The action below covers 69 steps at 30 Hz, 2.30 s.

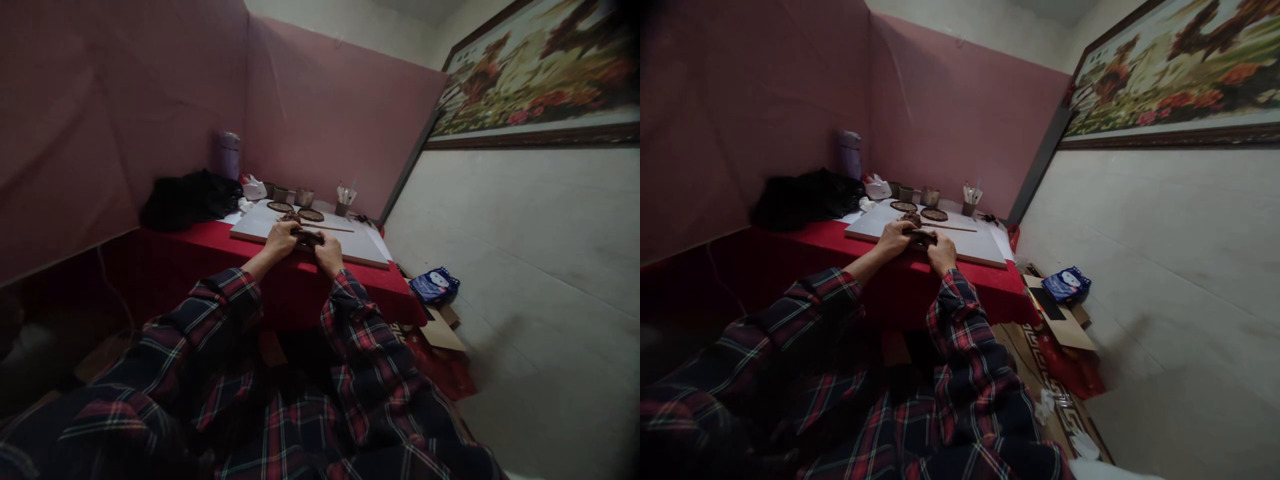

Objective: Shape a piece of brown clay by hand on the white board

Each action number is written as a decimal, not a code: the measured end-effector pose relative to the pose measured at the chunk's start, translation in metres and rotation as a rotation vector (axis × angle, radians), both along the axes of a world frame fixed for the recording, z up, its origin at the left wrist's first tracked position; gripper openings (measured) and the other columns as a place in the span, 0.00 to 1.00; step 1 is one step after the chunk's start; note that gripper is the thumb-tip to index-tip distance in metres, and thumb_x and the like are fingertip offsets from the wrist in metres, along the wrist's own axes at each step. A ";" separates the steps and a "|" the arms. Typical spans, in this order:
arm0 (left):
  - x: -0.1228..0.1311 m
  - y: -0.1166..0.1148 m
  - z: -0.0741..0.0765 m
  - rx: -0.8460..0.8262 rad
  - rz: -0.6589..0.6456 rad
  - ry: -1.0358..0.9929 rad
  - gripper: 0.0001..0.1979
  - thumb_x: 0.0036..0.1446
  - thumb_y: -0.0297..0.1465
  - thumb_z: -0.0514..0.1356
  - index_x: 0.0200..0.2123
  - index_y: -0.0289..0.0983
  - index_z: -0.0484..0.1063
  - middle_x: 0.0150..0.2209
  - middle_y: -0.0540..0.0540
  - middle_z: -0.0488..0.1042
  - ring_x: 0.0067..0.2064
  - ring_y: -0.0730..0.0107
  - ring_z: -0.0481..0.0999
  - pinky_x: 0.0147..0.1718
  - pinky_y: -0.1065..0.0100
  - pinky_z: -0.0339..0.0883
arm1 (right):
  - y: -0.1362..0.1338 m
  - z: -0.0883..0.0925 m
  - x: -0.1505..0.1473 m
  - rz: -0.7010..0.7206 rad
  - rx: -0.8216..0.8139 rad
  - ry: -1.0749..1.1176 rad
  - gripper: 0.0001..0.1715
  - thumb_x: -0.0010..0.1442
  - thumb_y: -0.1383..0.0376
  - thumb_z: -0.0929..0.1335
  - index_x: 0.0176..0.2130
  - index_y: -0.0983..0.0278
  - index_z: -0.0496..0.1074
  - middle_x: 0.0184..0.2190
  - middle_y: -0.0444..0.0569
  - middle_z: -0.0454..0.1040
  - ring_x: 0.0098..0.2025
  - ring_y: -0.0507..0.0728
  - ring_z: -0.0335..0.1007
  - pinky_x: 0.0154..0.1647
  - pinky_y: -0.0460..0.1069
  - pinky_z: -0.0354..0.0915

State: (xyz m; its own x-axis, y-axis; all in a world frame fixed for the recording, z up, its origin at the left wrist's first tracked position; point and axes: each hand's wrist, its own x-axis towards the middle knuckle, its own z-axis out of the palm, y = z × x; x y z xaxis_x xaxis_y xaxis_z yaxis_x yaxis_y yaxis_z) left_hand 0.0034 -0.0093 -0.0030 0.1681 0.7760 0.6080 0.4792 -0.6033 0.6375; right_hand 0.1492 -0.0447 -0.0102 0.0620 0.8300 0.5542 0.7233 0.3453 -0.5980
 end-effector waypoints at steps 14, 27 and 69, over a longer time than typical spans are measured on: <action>0.000 0.001 0.000 -0.016 0.017 0.042 0.10 0.49 0.30 0.59 0.34 0.34 0.79 0.31 0.44 0.79 0.33 0.67 0.73 0.33 0.70 0.64 | 0.003 0.000 0.000 -0.015 -0.001 0.007 0.10 0.55 0.66 0.65 0.37 0.62 0.74 0.35 0.49 0.78 0.39 0.58 0.72 0.44 0.50 0.66; 0.001 -0.002 0.002 -0.038 0.018 0.052 0.11 0.47 0.26 0.59 0.36 0.32 0.78 0.33 0.43 0.79 0.35 0.65 0.75 0.35 0.69 0.64 | 0.002 0.001 0.000 -0.033 -0.032 -0.018 0.12 0.56 0.67 0.64 0.39 0.63 0.75 0.37 0.50 0.78 0.40 0.59 0.72 0.45 0.51 0.66; 0.000 0.003 -0.004 0.031 0.028 0.016 0.12 0.48 0.25 0.59 0.37 0.34 0.78 0.35 0.43 0.80 0.37 0.64 0.77 0.38 0.68 0.68 | 0.003 0.000 0.001 -0.018 -0.004 -0.003 0.11 0.56 0.66 0.65 0.38 0.62 0.75 0.35 0.48 0.78 0.38 0.57 0.72 0.45 0.50 0.66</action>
